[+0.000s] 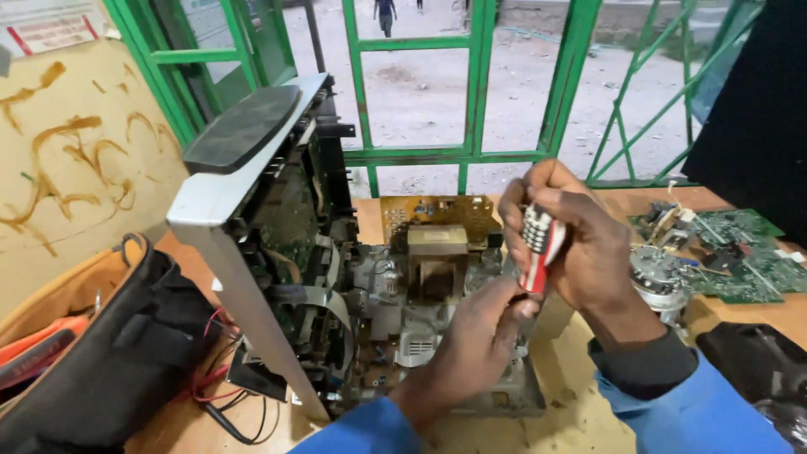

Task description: The person is disassembling an electronic device, specifically removing internal circuit boards and components by unscrewing them and pulling them out of the chassis.

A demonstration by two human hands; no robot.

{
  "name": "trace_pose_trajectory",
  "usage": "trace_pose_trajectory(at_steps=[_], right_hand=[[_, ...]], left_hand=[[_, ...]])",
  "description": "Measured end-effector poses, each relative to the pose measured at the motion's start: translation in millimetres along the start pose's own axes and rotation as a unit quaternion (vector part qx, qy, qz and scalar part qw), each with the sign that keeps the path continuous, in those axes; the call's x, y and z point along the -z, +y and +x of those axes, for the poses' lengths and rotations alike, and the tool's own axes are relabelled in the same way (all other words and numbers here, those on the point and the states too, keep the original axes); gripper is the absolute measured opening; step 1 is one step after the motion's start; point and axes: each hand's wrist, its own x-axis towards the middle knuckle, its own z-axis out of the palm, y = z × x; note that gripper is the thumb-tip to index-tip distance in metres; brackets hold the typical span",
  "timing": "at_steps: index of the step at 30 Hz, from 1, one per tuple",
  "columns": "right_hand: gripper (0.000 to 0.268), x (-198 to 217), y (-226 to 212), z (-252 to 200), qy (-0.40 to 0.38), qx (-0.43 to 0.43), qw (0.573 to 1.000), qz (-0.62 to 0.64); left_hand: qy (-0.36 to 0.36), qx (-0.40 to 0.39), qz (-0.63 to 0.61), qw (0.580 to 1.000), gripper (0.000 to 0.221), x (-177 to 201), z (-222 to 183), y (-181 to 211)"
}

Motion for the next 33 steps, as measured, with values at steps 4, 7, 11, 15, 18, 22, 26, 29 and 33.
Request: trace_pose_trajectory(at_steps=[4,7,11,15,18,22,26,29,33], right_hand=[[0.025,2,-4,1,0.059,-0.026,0.996,-0.065],[0.044,8,-6,1,0.095,-0.052,0.992,-0.071],[0.036,1,1,3,0.087,-0.022,0.993,-0.077],[0.038,-40,-19,12,0.179,-0.187,0.838,-0.481],[0.07,-53,-38,14,0.148,-0.298,0.665,-0.669],[0.054,-51,-51,9,0.123,-0.242,0.713,-0.646],[0.044,-55,-50,12,0.143,-0.298,0.741,-0.584],[0.053,-53,-46,11,0.127,-0.272,0.742,-0.6],[0.056,-59,-46,13,0.134,-0.279,0.727,-0.613]], left_hand=[[0.046,0.05,-0.049,0.996,0.045,-2,-1,-15],[0.087,0.119,-0.112,0.983,0.022,-9,1,-25],[0.065,0.017,-0.027,0.997,0.03,-5,2,-25],[0.022,0.025,0.017,0.999,0.052,-5,-6,-28],[0.011,0.035,-0.007,0.999,0.051,-4,-9,-30],[0.033,0.065,-0.048,0.996,0.041,-1,-7,-21],[0.045,0.029,-0.06,0.997,0.048,-5,-5,-26],[0.061,0.046,-0.037,0.996,0.032,-3,-5,-23],[0.005,0.019,0.005,1.0,0.043,-1,-7,-19]])
